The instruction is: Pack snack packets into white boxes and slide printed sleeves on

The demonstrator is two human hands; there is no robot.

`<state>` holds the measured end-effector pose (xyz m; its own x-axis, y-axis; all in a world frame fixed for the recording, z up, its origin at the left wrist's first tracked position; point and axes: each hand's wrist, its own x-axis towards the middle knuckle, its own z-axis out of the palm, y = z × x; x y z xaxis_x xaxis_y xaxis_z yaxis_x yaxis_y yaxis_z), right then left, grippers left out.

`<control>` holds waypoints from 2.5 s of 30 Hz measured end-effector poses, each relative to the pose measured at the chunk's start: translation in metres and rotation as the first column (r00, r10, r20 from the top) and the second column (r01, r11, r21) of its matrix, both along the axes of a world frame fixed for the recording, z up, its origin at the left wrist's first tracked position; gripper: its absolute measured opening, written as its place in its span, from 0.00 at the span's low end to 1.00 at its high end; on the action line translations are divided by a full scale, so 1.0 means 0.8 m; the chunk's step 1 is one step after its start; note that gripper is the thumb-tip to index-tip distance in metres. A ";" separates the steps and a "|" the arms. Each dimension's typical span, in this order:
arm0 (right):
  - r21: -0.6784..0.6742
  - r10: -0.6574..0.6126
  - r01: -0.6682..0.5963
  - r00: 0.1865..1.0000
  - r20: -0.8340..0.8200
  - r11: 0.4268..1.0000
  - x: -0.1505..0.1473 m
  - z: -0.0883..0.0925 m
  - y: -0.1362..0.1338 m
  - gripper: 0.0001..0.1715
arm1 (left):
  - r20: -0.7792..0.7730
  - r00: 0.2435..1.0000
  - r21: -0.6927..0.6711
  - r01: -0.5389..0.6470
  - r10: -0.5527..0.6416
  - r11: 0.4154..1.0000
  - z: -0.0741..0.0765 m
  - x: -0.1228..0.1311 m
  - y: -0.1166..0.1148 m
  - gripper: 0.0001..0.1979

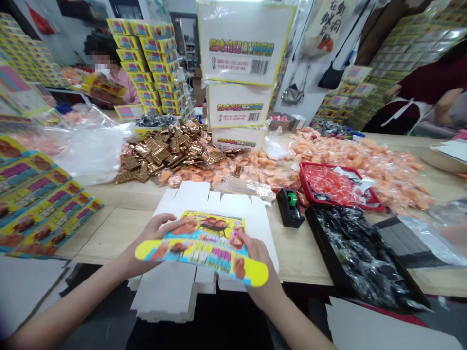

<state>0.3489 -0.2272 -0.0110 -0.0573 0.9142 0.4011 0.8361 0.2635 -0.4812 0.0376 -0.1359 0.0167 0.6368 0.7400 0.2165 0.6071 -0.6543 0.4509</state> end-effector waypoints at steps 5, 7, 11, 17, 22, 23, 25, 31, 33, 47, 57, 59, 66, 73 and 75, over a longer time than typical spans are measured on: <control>0.086 0.104 -0.129 0.962 0.253 0.988 0.014 -0.046 -0.035 0.40 | -0.118 0.976 -0.031 0.179 -0.181 0.983 -0.035 -0.032 -0.011 0.38; 0.061 0.208 -0.227 0.952 0.225 0.972 0.022 -0.030 -0.021 0.43 | -0.033 0.985 -0.099 0.166 -0.170 0.981 -0.022 -0.023 0.002 0.33; -0.040 0.231 -0.235 0.968 -0.097 0.971 0.036 0.027 0.025 0.35 | 0.246 0.968 -0.446 0.160 -0.052 0.880 0.019 0.005 0.036 0.26; -0.364 0.074 -0.258 0.890 -0.450 0.895 0.065 0.070 0.068 0.32 | 0.509 0.809 -0.728 0.220 0.296 0.650 0.006 0.040 0.057 0.36; -0.278 0.056 -0.150 0.947 -0.317 0.949 0.075 0.120 0.108 0.23 | 0.529 0.797 -0.694 0.209 0.291 0.689 -0.005 0.048 0.058 0.32; -0.332 0.072 -0.167 0.958 -0.279 0.929 0.070 0.131 0.116 0.19 | 0.521 0.803 -0.692 0.199 0.290 0.694 -0.005 0.047 0.058 0.32; -0.421 0.067 -0.171 0.966 -0.250 0.891 0.058 0.146 0.128 0.15 | 0.507 0.810 -0.685 0.173 0.293 0.708 -0.005 0.045 0.059 0.30; -0.055 0.127 -0.125 0.992 0.021 0.991 0.049 0.128 0.114 0.12 | 0.504 0.808 -0.672 0.145 0.305 0.727 0.000 0.046 0.053 0.28; 0.025 0.143 -0.145 0.987 0.080 0.989 0.051 0.117 0.104 0.13 | 0.502 0.803 -0.687 0.144 0.322 0.712 0.002 0.048 0.049 0.28; 0.343 -0.029 -0.047 0.977 0.213 0.938 0.020 0.029 0.051 0.28 | 0.138 0.987 0.122 -0.100 0.083 0.987 0.072 0.011 0.059 0.14; 0.385 -0.049 -0.054 0.966 0.253 0.921 0.017 0.030 0.058 0.26 | -0.137 0.983 -0.180 -0.143 0.119 0.973 0.113 0.039 0.058 0.23; 0.365 -0.035 -0.032 0.984 0.176 0.930 0.017 0.028 0.055 0.25 | -0.131 0.985 -0.109 -0.122 0.108 0.986 0.094 0.033 0.040 0.29; -0.118 -0.115 0.055 0.804 -0.583 0.991 0.000 0.052 0.063 0.20 | -0.142 0.980 0.275 0.175 -0.140 0.945 0.049 -0.010 0.026 0.28; -0.309 -0.115 -0.271 0.554 -0.825 0.912 -0.013 0.059 0.088 0.30 | -0.134 0.985 0.152 0.131 -0.111 0.980 0.104 0.056 0.025 0.23; -0.266 -0.096 -0.271 0.511 -0.854 0.925 -0.013 0.051 0.085 0.29 | -0.226 0.973 0.144 0.087 -0.053 0.986 0.105 0.096 0.016 0.32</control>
